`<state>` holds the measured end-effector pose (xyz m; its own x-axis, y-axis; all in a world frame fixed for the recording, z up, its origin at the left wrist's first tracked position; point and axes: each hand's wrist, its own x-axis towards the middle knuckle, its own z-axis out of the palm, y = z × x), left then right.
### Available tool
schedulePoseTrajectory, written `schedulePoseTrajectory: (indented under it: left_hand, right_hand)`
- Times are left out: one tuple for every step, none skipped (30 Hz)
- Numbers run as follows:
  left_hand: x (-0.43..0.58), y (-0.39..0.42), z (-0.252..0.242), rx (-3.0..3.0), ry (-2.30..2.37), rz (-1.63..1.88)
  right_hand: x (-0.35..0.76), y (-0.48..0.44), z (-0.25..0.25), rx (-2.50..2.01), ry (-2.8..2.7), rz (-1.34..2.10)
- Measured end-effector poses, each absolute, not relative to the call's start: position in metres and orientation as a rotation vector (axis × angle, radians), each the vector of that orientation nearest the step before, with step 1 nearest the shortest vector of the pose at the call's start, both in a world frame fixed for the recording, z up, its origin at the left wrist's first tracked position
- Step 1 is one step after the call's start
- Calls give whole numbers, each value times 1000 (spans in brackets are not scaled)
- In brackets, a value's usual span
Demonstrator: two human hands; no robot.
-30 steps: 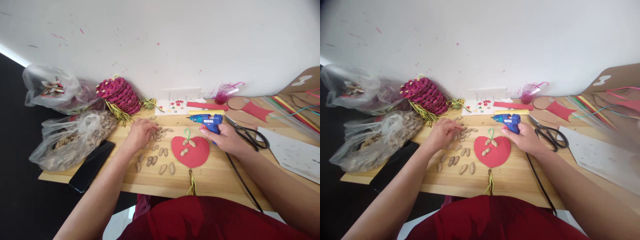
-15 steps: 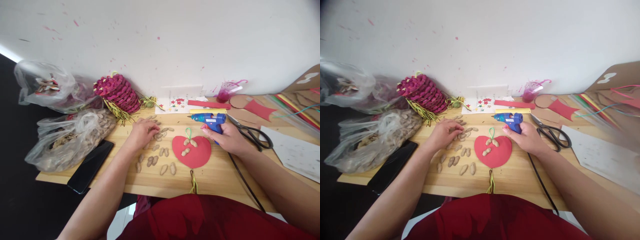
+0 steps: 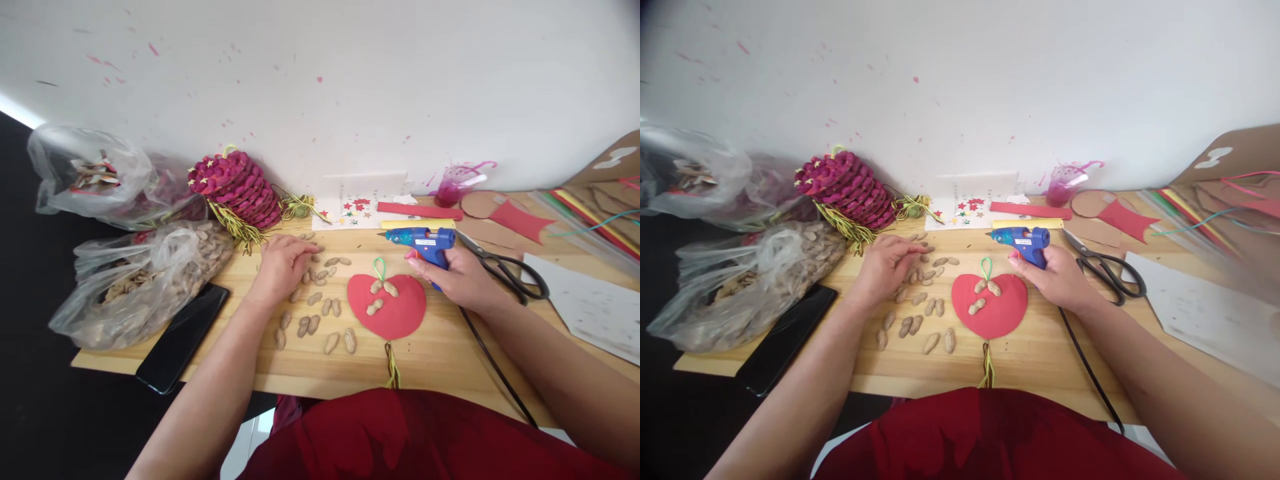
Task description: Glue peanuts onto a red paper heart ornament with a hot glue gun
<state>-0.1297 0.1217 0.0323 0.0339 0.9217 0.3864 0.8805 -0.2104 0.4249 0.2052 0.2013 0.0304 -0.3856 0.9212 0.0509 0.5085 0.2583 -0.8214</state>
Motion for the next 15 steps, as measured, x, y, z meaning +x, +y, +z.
schedulePoseTrajectory:
  left_hand:
    - [-129, 122, 32, 2207, 1971, 880]
    - [-129, 122, 32, 2203, 2015, 831]
    - [-129, 122, 31, 2197, 2055, 776]
    - [-128, 123, 30, 2194, 2083, 718]
    - [-128, 123, 28, 2195, 2098, 666]
    - [-127, 124, 27, 2199, 2098, 628]
    - [-127, 125, 25, 2207, 2090, 601]
    - [-126, 126, 23, 2220, 2076, 578]
    - [-126, 127, 21, 2238, 2057, 558]
    - [-126, 128, 19, 2261, 2039, 540]
    - [-125, 129, 18, 2285, 2021, 519]
    - [-125, 130, 17, 2309, 2006, 495]
    - [-124, 131, 16, 2328, 1996, 469]
    - [-124, 132, 16, 2340, 1993, 441]
    - [-123, 133, 16, 2346, 1998, 413]
  right_hand:
    - [205, 201, 30, -1290, -2003, 1014]
    - [206, 202, 30, -1286, -2011, 1028]
    - [206, 202, 29, -1281, -2019, 1042]
    - [206, 202, 28, -1282, -2017, 1042]
    - [207, 202, 27, -1286, -2011, 1040]
    - [207, 203, 26, -1295, -2000, 1039]
    - [207, 203, 25, -1306, -1990, 1038]
    - [207, 203, 24, -1313, -1983, 1037]
    - [207, 203, 24, -1315, -1978, 1035]
    - [207, 203, 24, -1311, -1981, 1036]
    - [207, 203, 25, -1305, -1989, 1034]
    - [206, 203, 25, -1301, -1997, 1029]
    - [206, 203, 26, -1301, -2000, 1021]
    - [205, 202, 28, -1304, -1996, 1010]
    - [204, 202, 29, -1306, -1984, 992]
